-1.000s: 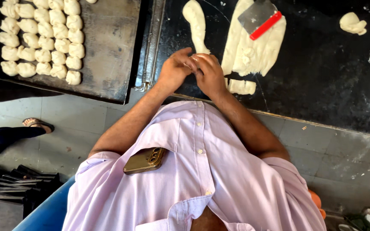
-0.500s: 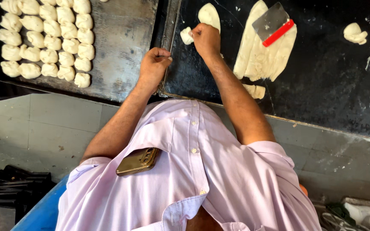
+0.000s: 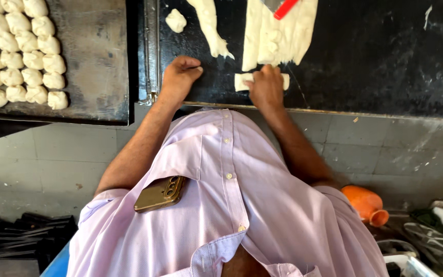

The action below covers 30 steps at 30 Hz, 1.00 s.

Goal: The person tears small sections of dough from a longer strip, rolls them by hand into small balls, and places them onto metal baking trays. The person also dips their fingers into a cup of oil and spreads it onto the trays and dough pieces.

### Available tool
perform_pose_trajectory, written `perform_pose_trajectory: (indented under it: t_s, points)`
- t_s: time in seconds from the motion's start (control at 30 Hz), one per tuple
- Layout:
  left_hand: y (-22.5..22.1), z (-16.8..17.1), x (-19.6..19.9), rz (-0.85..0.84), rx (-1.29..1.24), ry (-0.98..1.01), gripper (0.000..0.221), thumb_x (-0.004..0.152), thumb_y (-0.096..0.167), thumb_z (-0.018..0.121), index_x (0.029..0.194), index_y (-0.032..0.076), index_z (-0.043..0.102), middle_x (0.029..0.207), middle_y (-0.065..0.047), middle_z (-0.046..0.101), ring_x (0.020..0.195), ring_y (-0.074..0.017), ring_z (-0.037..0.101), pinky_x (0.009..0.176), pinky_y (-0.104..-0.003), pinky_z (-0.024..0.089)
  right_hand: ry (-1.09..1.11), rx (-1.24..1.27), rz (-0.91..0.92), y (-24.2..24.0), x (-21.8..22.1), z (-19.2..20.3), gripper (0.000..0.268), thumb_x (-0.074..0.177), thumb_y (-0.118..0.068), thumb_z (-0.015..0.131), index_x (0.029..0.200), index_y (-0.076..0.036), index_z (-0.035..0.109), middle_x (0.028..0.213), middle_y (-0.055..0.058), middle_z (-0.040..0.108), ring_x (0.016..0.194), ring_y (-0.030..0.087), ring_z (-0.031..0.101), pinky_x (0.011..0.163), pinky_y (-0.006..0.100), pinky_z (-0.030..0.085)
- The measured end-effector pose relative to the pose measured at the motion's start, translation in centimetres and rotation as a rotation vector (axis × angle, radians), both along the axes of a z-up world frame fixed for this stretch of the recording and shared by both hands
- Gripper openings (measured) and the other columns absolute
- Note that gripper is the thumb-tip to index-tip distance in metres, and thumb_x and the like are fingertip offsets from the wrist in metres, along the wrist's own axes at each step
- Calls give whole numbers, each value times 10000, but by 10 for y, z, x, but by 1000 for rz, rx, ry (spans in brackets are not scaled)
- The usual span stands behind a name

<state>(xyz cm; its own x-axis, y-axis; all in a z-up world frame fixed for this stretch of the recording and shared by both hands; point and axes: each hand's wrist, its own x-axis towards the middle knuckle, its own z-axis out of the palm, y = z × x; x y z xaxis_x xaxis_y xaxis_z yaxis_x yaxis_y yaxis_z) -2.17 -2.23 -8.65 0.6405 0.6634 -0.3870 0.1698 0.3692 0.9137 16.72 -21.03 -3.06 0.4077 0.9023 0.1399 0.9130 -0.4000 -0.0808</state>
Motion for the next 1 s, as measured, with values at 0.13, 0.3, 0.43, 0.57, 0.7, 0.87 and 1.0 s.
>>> perform_pose_trajectory:
  t_s: [0.13,0.3,0.43,0.57,0.7,0.87,1.0]
  points:
    - [-22,6,25,-157,38,56,376,841,113,799,1172,-16,674,1126,-113,718,1102,-210,680,980,-318,536,410,138,20,-2,-7,-4,205,760,-108,835,863,-52,666,857,86,696,804,265,687,708,420,538]
    - [-16,21,28,-321,-201,-69,481,829,40,806,1262,-6,602,1081,-86,688,1004,-195,693,884,-325,595,1388,366,-90,5,-3,-13,164,937,-5,751,1020,-32,612,932,26,674,839,74,642,750,222,540]
    - [0,35,9,-360,-292,-228,330,899,23,749,1214,-24,661,996,-87,721,879,-144,730,786,-288,660,1543,389,-228,29,-13,-10,85,976,-26,713,1042,-22,660,872,22,692,752,88,664,663,245,557]
    - [20,49,-2,-357,-183,-262,307,882,10,762,1163,-24,644,994,-78,717,859,-126,716,729,-281,633,1320,310,-156,65,-30,12,131,939,-16,779,1045,-14,701,925,33,727,818,96,667,719,253,545]
    - [32,57,-5,-232,-227,-133,239,907,3,735,1127,-40,652,954,-101,711,813,-143,706,674,-298,631,389,416,272,83,-63,52,189,852,-30,853,989,-16,723,1010,105,692,974,261,677,827,376,563]
    - [36,60,-3,-160,-462,-261,302,851,-49,599,1146,-4,644,1025,-96,738,872,-143,758,731,-272,686,83,426,506,88,-77,86,244,832,-51,838,1046,-29,722,1207,143,653,1160,302,596,959,440,512]
    - [28,66,3,-243,-149,-246,292,869,-32,657,1155,-13,712,1073,-115,759,915,-160,753,766,-247,639,629,583,177,83,-66,61,247,851,-20,787,1072,-15,675,1299,187,577,1197,280,624,1017,404,547]
